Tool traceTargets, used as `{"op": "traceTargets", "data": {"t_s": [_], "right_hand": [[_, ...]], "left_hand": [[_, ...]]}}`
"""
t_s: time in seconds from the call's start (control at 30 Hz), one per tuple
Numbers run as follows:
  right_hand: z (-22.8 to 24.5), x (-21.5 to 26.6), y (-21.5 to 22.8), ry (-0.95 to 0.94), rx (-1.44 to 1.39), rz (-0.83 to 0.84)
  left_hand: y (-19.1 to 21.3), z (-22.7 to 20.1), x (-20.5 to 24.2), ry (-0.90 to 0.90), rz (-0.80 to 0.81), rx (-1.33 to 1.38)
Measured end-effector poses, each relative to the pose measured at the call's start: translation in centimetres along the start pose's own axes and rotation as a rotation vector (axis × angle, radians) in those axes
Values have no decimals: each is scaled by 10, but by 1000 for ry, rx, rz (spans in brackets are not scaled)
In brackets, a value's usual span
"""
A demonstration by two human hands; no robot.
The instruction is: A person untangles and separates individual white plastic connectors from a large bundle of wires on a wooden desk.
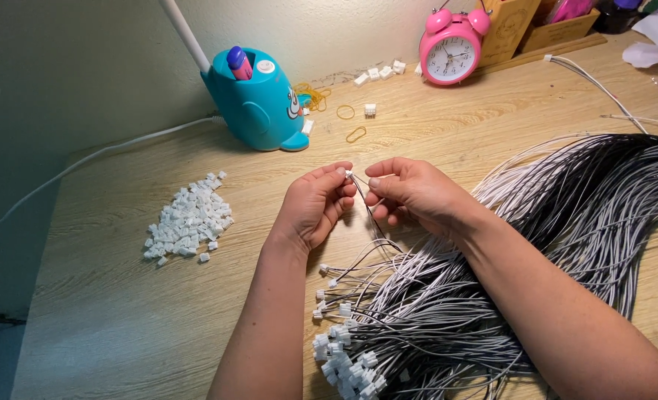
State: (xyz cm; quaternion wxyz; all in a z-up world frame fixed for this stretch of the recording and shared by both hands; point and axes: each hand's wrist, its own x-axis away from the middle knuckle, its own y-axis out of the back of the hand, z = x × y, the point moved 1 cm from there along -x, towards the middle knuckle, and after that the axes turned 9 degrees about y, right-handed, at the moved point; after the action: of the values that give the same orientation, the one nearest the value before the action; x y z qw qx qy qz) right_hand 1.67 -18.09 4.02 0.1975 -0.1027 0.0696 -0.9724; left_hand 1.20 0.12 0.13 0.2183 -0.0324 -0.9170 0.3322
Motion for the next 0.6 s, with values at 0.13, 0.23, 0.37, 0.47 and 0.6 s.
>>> {"op": "traceTargets", "data": {"t_s": [0.13, 0.23, 0.37, 0.47, 0.6], "right_hand": [[-1, -2, 1, 5, 5, -10], [1, -1, 0, 9, 8, -19], [1, 0, 0, 21, -7, -2], [2, 1, -1, 21, -8, 3], [0, 1, 0, 25, 16, -5]], "left_hand": [[1, 1, -1, -4, 3, -2], [0, 1, -1, -9, 6, -7], [-2, 0, 1, -9, 4, -17], [-3, 0, 1, -9, 2, -22], [0, 2, -3, -20, 13, -31]]}}
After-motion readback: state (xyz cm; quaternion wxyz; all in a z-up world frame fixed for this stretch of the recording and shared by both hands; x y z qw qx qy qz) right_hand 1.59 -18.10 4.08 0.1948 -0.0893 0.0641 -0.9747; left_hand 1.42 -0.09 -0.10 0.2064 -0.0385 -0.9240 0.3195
